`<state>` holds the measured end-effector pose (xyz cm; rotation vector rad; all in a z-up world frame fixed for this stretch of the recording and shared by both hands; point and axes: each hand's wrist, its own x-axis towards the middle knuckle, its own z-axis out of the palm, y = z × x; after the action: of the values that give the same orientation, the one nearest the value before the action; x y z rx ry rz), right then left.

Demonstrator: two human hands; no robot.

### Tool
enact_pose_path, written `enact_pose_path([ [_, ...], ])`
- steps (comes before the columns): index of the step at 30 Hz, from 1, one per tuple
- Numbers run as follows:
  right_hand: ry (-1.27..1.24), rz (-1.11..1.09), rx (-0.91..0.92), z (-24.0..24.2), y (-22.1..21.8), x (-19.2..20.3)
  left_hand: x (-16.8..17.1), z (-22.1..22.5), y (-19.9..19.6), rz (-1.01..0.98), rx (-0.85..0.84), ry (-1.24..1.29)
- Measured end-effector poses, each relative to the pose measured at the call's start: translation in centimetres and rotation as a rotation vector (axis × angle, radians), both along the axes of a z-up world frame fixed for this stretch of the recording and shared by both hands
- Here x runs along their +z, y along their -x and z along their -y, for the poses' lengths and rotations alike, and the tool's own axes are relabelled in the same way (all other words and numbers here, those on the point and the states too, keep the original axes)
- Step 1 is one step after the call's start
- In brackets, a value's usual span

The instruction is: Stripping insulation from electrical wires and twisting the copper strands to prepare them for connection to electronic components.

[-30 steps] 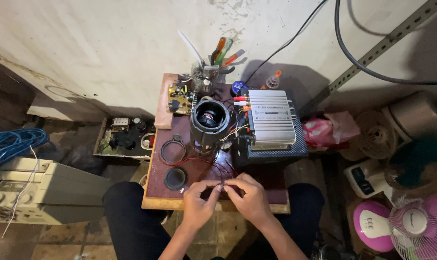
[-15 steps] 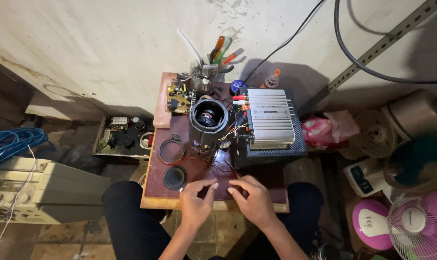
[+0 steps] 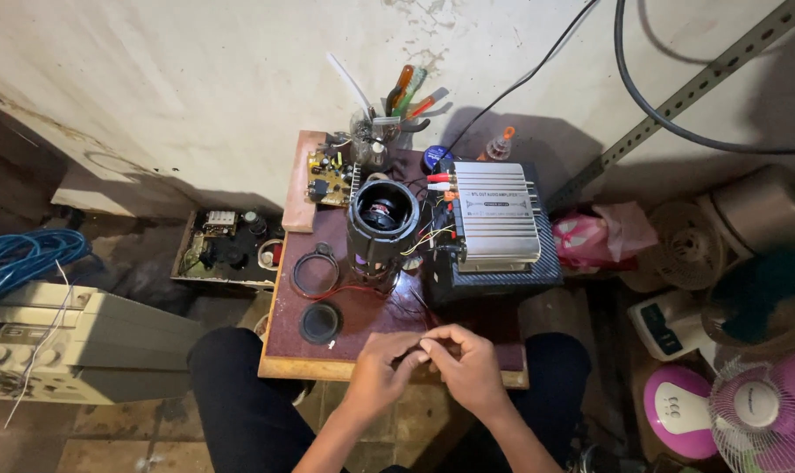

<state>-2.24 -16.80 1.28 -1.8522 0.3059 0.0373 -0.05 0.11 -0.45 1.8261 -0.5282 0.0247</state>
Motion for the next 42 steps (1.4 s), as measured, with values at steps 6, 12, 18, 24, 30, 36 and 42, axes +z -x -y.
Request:
enact_pose_path([
  [6, 0.073, 0.017, 0.116, 1.3, 0.0, 0.5, -2.3, 0.5, -0.4, 0.041, -0.031, -0.017],
  [12, 0.375, 0.252, 0.381, 2.3, -0.2, 1.8, -2.6, 0.1, -1.0, 0.094, -0.150, -0.025],
  [18, 0.658, 0.543, 0.526, 1.9, -0.8, 1.0, -2.2, -0.3, -1.1, 0.002, -0.166, 0.006],
  [24, 0.206, 0.204, 0.193, -0.6, -1.1, 1.0, -1.4, -0.5, -1.2, -0.023, -0.044, 0.102],
  [30, -0.078, 0.121, 0.128, -1.8, -1.7, 1.0, -1.7, -0.9, -0.9, 0.032, 0.065, 0.119],
  [36, -0.005, 0.215, 0.126, -1.4, -2.1, 0.0, 1.0, -1.1, -0.4, -0.078, 0.078, 0.125],
  [42, -0.015, 0.259, 0.203, -1.5, -2.3, 1.1, -1.6, -0.4, -0.4, -0.133, 0.085, 0.117],
])
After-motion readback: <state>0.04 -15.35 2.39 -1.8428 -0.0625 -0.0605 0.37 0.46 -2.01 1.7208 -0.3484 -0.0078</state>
